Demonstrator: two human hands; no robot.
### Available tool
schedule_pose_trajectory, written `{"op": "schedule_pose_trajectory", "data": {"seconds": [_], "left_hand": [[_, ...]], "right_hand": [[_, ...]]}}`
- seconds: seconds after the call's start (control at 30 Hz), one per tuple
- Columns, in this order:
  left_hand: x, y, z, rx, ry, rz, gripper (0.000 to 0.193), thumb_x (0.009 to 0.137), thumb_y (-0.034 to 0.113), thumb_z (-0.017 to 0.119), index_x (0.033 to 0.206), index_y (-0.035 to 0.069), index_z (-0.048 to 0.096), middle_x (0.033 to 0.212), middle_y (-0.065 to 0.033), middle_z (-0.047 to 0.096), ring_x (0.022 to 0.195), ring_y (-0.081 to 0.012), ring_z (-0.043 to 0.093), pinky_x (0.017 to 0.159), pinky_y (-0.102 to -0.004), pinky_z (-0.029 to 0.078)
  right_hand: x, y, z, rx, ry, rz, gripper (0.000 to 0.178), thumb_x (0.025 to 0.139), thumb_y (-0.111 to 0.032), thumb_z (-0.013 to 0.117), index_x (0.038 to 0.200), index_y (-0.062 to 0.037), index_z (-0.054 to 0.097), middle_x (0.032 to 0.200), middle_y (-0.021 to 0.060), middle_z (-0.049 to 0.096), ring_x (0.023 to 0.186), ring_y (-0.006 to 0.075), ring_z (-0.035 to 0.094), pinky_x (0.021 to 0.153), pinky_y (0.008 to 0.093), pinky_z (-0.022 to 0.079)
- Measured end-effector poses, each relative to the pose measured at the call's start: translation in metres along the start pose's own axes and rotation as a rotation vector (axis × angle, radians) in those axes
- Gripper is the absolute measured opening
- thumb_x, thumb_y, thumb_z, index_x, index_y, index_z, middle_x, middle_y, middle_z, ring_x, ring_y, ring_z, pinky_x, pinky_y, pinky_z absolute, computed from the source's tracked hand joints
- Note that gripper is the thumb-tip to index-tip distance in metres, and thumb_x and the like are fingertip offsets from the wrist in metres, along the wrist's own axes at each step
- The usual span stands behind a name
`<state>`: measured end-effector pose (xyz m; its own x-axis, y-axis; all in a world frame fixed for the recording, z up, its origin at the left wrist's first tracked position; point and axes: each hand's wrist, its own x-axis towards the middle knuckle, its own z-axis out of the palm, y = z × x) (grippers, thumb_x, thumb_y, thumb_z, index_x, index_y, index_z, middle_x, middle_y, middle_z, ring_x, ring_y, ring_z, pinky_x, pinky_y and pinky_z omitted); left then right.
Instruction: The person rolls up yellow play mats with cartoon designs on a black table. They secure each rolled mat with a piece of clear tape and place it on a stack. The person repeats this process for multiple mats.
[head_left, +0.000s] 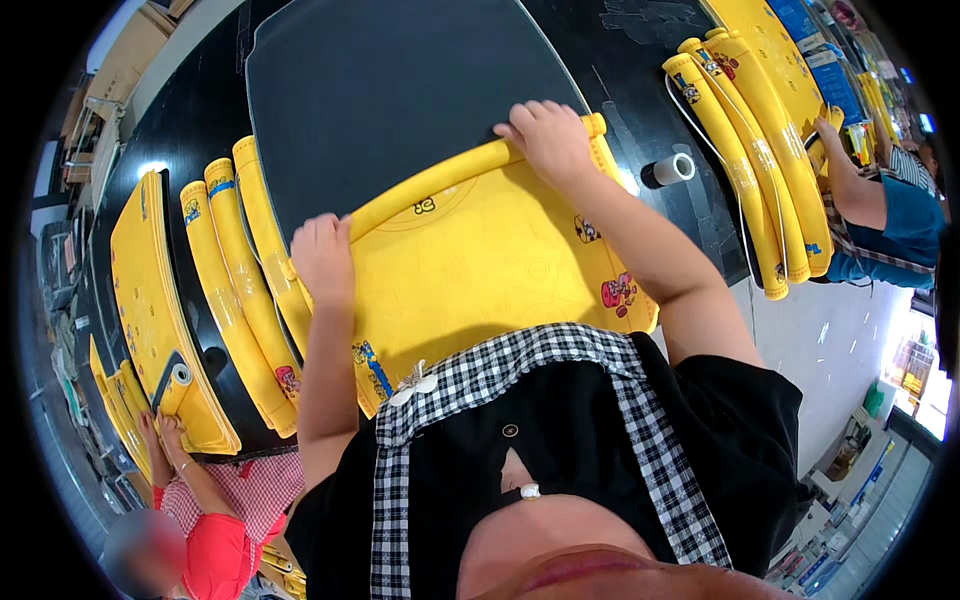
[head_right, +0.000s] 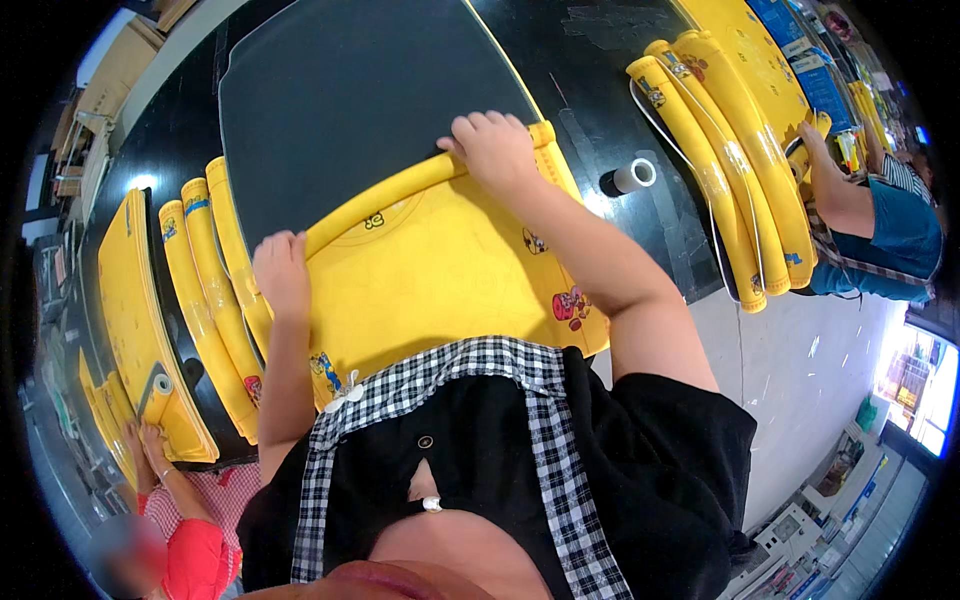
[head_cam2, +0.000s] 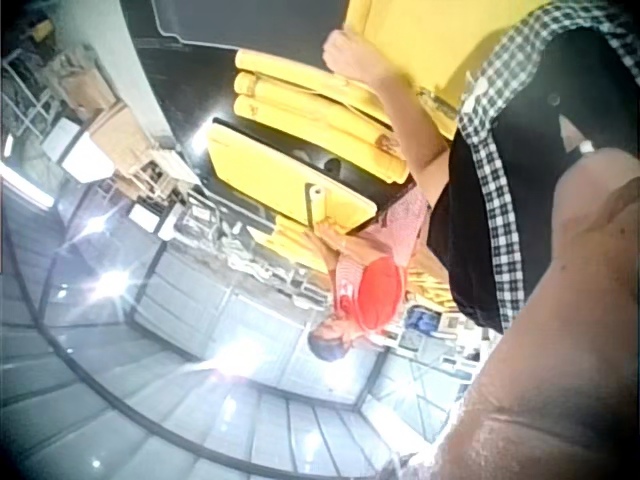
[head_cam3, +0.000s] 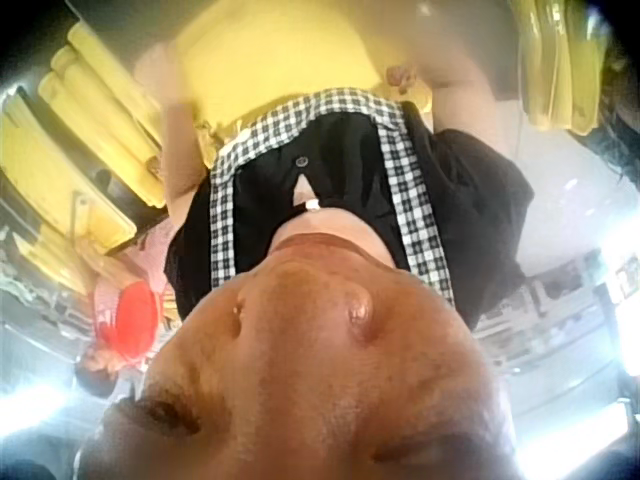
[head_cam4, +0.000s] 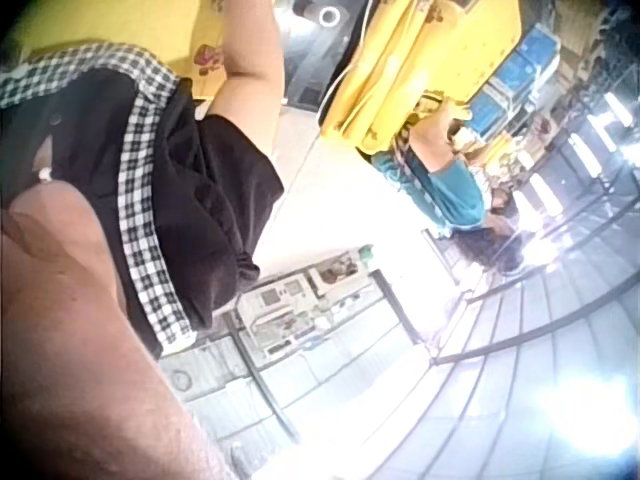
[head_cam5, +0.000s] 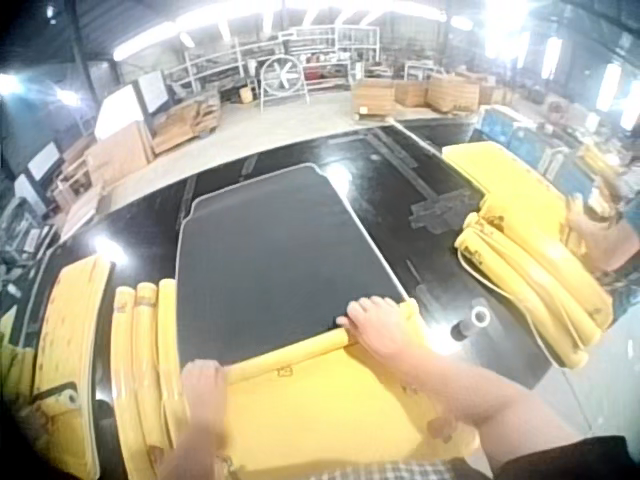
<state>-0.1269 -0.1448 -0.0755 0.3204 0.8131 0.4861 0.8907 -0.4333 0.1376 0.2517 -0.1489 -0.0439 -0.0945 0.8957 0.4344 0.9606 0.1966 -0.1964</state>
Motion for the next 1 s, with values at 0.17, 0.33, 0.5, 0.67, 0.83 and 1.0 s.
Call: {"op": "schedule_pose_trajectory", "data": {"seconds": [0.17,0.33,0.5,0.67,0.83,1.0], "left_hand": [[-0.003,0.012,-0.011,-0.076,0.047,0.047,0.024,0.093,0.025,0.073,0.106,0.007,0.065,0.101,-0.0118,0.066,0.092,-0.0339,0.06,0.082,-0.046,0.047],[0.046,-0.002,-0.005,-0.051,-0.104,-0.133,0.031,0.09,0.025,0.075,0.113,0.007,0.065,0.109,-0.0117,0.066,0.102,-0.0351,0.06,0.088,-0.0452,0.047],[0.065,0.022,0.009,-0.066,0.062,0.089,0.03,0.086,0.021,0.076,0.113,0.013,0.068,0.102,-0.0087,0.064,0.1,-0.0317,0.059,0.087,-0.0426,0.046],[0.091,-0.002,0.018,-0.13,-0.169,0.014,0.023,0.087,0.031,0.076,0.104,0.017,0.071,0.1,-0.0057,0.061,0.095,-0.0309,0.058,0.079,-0.0432,0.049],[0.11,0.022,-0.001,-0.091,0.053,-0.029,0.024,0.086,0.033,0.076,0.099,0.014,0.07,0.097,-0.0077,0.06,0.096,-0.0317,0.057,0.084,-0.0459,0.047],[0.128,0.022,0.002,-0.062,0.051,0.09,0.029,0.087,0.033,0.075,0.105,0.011,0.066,0.103,-0.0083,0.057,0.101,-0.0303,0.055,0.086,-0.0446,0.046]], "right_hand": [[-0.025,-0.016,-0.001,0.056,0.024,-0.017,0.047,0.089,-0.049,0.068,0.109,-0.0077,0.06,0.107,0.0095,0.056,0.108,0.0303,0.053,0.099,0.0452,0.037],[0.049,0.008,0.02,0.057,-0.154,0.033,0.047,0.087,-0.059,0.068,0.093,-0.0119,0.067,0.098,0.0039,0.065,0.101,0.0239,0.061,0.092,0.0396,0.044],[0.094,0.009,0.017,0.144,-0.406,0.18,0.043,0.086,-0.056,0.071,0.084,-0.0132,0.068,0.09,0.0047,0.067,0.092,0.0234,0.064,0.088,0.0388,0.047],[0.067,-0.004,0.034,0.039,0.066,-0.035,0.032,0.089,-0.046,0.071,0.09,-0.0139,0.067,0.095,0.004,0.063,0.097,0.0249,0.06,0.09,0.042,0.043],[0.092,-0.015,0.01,0.011,-0.065,0.005,0.031,0.092,-0.043,0.068,0.092,-0.0121,0.069,0.097,0.0037,0.064,0.102,0.0278,0.06,0.091,0.0434,0.044],[0.142,-0.008,0.006,0.02,-0.006,0.022,0.035,0.092,-0.044,0.069,0.088,-0.0096,0.071,0.092,0.0057,0.068,0.098,0.0291,0.064,0.085,0.0445,0.047]]}}
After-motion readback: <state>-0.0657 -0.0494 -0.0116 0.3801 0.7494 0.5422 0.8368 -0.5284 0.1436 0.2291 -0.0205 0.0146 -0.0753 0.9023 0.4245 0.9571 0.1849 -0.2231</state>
